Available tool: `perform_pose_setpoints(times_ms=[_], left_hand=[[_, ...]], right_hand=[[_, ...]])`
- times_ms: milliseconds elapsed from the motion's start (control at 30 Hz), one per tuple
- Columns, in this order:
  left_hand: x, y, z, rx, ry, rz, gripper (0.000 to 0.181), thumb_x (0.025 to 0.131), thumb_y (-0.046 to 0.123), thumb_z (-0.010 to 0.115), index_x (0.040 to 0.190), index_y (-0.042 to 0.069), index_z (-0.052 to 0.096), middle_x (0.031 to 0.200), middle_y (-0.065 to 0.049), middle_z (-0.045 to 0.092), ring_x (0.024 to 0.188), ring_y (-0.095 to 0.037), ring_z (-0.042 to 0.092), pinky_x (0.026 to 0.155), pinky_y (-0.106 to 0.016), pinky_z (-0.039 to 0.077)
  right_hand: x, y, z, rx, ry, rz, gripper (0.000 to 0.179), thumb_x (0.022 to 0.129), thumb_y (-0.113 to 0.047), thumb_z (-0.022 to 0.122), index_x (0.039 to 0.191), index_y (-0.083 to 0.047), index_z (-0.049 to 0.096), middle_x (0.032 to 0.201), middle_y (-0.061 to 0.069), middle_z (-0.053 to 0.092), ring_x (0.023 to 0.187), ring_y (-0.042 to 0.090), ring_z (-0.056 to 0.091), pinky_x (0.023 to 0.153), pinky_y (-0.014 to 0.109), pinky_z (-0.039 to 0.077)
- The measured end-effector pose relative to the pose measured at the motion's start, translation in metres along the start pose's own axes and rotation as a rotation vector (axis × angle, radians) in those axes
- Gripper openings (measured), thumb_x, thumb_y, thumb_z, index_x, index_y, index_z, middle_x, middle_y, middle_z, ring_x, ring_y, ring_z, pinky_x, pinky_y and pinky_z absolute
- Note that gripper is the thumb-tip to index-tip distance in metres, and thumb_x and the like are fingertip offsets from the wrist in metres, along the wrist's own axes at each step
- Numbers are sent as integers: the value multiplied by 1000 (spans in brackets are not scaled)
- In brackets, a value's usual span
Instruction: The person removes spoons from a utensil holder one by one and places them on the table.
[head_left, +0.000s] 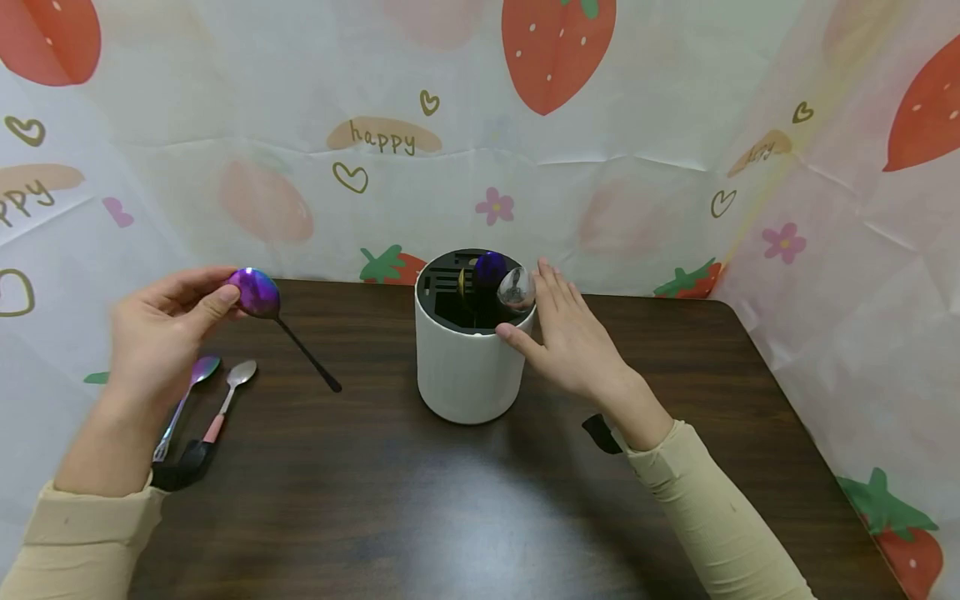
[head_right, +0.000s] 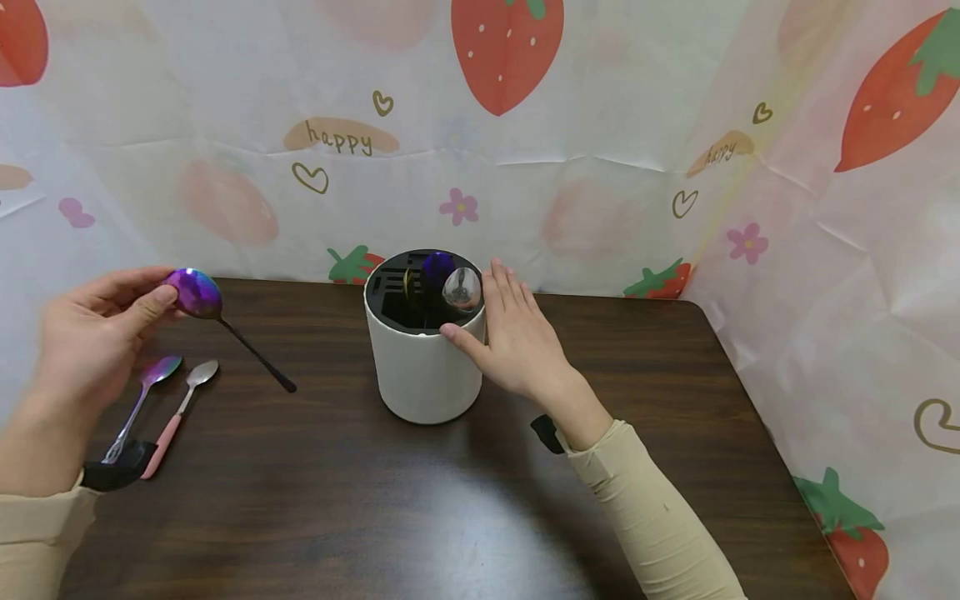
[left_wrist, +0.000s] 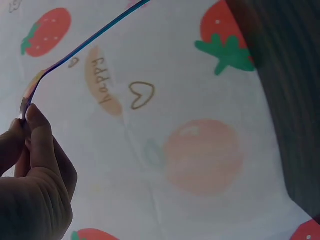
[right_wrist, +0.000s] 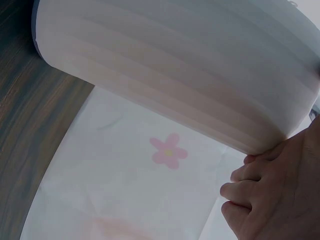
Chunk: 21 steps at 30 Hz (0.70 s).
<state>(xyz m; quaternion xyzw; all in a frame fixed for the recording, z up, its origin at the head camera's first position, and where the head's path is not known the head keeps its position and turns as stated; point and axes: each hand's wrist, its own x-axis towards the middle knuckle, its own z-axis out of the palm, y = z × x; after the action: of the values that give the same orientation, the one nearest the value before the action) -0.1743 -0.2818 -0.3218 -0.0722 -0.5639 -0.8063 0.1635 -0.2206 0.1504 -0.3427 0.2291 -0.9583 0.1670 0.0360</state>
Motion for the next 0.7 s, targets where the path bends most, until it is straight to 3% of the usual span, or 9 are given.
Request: perform_pose_setpoints(times_ms=[100, 400, 567, 700], left_hand=[[1, -5, -9, 114, -11, -77, 22, 91, -4, 76, 113, -3, 78, 99, -3, 79, 79, -12, 73, 77, -18, 60], [13, -16, -34, 270, -140, -238, 14, 96, 3, 74, 109, 5, 81, 93, 2, 79, 77, -11, 73, 76, -18, 60], [25, -16, -46, 568, -176, -365, 15, 99, 21, 74, 112, 19, 81, 94, 15, 75, 84, -3, 70, 77, -14, 57], [34, -20, -53, 761, -254, -428, 32, 102, 32, 70, 128, 14, 73, 98, 20, 71, 89, -3, 67, 80, -14, 56]], right_hand=[[0, 0, 0, 2, 2, -3, 103, 101, -76, 33, 166, -3, 2, 175, 10, -5, 161, 26, -4, 130, 44, 2], [-1, -1, 0, 5, 7, -6, 102, 101, -76, 33, 166, -2, 3, 175, 12, -3, 161, 29, 0, 130, 44, 3], [0, 0, 0, 1, 12, -7, 103, 101, -77, 32, 166, -3, 3, 175, 11, -3, 161, 28, -2, 130, 44, 3], [0, 0, 1, 2, 13, -5, 103, 101, -77, 32, 166, -3, 3, 175, 11, -3, 161, 28, -1, 130, 44, 2]])
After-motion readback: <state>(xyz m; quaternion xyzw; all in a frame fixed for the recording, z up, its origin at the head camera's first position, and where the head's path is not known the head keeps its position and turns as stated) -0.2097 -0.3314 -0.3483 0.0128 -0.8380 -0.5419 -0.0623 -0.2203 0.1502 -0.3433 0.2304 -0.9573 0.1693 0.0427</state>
